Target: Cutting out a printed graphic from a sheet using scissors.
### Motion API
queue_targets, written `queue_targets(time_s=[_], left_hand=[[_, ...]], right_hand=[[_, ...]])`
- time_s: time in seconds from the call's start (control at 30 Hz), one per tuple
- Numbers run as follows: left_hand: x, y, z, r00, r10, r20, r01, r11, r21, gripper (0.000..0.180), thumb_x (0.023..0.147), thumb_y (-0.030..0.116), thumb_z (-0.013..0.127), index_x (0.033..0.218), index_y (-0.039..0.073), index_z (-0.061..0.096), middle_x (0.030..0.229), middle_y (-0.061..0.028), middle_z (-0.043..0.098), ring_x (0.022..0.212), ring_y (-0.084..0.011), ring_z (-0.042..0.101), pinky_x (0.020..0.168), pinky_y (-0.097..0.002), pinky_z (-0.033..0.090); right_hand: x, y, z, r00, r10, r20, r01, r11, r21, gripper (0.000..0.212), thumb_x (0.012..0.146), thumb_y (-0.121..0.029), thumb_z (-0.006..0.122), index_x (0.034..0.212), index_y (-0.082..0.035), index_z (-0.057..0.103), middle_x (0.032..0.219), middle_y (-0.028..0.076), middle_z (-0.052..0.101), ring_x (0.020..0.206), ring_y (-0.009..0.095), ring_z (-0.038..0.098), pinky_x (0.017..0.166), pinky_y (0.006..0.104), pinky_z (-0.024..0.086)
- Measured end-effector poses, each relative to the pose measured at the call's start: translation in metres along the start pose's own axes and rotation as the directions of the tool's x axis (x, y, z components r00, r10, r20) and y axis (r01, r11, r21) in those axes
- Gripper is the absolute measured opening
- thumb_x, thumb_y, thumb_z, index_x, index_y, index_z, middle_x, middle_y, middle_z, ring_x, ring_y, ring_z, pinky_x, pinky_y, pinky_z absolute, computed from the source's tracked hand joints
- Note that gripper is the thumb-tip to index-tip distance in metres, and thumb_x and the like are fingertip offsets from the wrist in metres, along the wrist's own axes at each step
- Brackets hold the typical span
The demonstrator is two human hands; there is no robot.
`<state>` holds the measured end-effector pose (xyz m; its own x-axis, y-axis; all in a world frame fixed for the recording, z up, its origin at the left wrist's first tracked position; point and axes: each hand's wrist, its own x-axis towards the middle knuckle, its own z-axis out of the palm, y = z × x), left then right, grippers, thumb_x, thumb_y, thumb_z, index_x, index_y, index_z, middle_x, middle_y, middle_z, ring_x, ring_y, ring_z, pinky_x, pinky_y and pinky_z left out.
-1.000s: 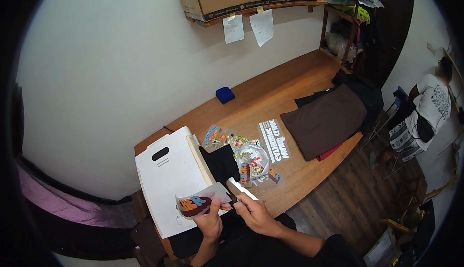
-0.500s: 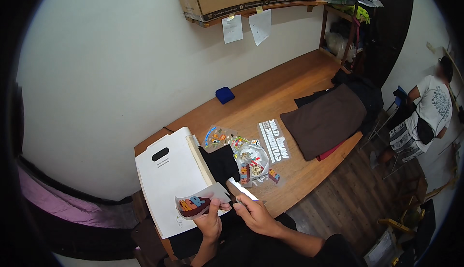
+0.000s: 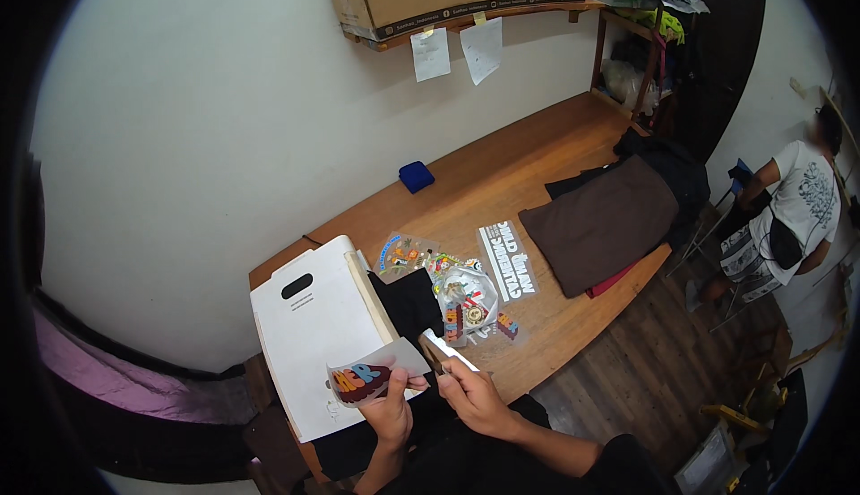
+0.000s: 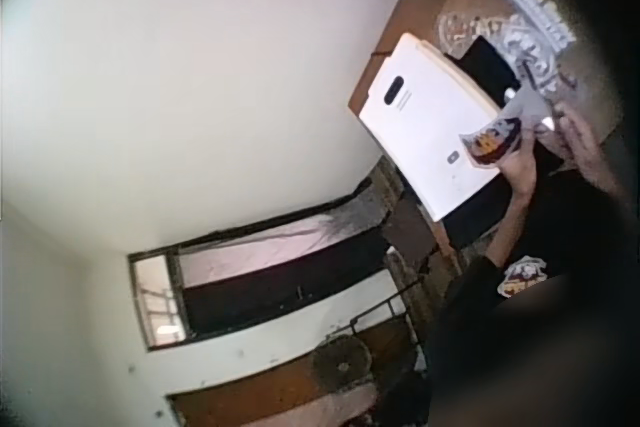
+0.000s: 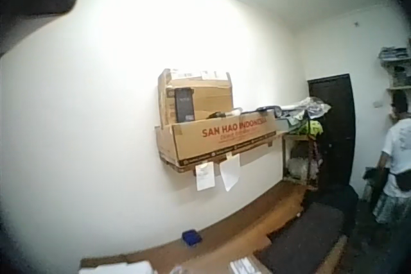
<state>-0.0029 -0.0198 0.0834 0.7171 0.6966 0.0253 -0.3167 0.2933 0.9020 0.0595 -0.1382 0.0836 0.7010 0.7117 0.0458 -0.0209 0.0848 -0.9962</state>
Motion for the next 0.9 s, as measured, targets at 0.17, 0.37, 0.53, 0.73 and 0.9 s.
queue_targets(time_s=[0.17,0.37,0.53,0.73,0.9], left_hand=[[-0.0001,0.0021,0.0018,1.0,0.014,-0.008,-0.014,1.0,-0.027,0.023,0.081,0.003,0.053,0.101,-0.007,0.046,0.073,-0.0146,0.058,0.059,-0.0188,0.059,0.054,-0.0278,0.051],[-0.0004,0.0021,0.0027,0.999,0.043,0.002,-0.043,0.997,-0.071,0.019,0.081,0.0,0.053,0.097,-0.009,0.05,0.078,-0.0159,0.059,0.063,-0.0211,0.061,0.056,-0.0287,0.053],[-0.0001,0.0026,0.0026,0.999,0.046,0.006,-0.046,0.998,-0.053,0.019,0.08,0.0,0.053,0.097,-0.009,0.05,0.078,-0.0154,0.059,0.063,-0.0203,0.06,0.056,-0.0282,0.053],[0.0004,0.0026,0.0022,0.999,0.049,0.003,-0.049,0.996,-0.077,0.017,0.08,0.0,0.054,0.095,-0.009,0.051,0.078,-0.015,0.059,0.063,-0.0195,0.06,0.056,-0.0277,0.052],[0.0001,-0.0005,-0.0002,1.0,0.017,-0.014,-0.018,1.0,-0.014,0.025,0.08,0.003,0.055,0.101,-0.007,0.046,0.073,-0.015,0.058,0.058,-0.0193,0.059,0.052,-0.0281,0.052]], right_hand=[[-0.0011,0.0067,0.0002,0.999,-0.028,-0.018,0.027,0.999,-0.036,0.012,0.087,-0.013,0.044,0.083,-0.001,0.045,0.058,0.003,0.043,0.052,0.009,0.04,0.046,0.025,0.034],[0.0008,0.0038,0.002,1.0,-0.018,-0.018,0.017,0.998,-0.056,0.013,0.087,-0.013,0.045,0.084,-0.001,0.046,0.06,0.004,0.044,0.055,0.009,0.04,0.049,0.0248,0.035],[0.0001,0.0033,0.002,1.0,-0.004,-0.009,0.004,0.999,-0.049,0.015,0.087,-0.014,0.045,0.082,-0.001,0.045,0.06,0.004,0.043,0.054,0.01,0.04,0.049,0.0255,0.035],[0.0012,0.0038,0.0013,0.999,-0.041,-0.01,0.04,0.994,-0.099,0.015,0.087,-0.014,0.045,0.08,-0.001,0.045,0.059,0.004,0.043,0.053,0.01,0.039,0.048,0.0251,0.034],[-0.0003,0.0036,0.002,1.0,0.002,-0.02,-0.003,1.0,-0.025,0.014,0.087,-0.014,0.044,0.082,-0.001,0.045,0.059,0.003,0.043,0.054,0.009,0.039,0.048,0.0248,0.034]])
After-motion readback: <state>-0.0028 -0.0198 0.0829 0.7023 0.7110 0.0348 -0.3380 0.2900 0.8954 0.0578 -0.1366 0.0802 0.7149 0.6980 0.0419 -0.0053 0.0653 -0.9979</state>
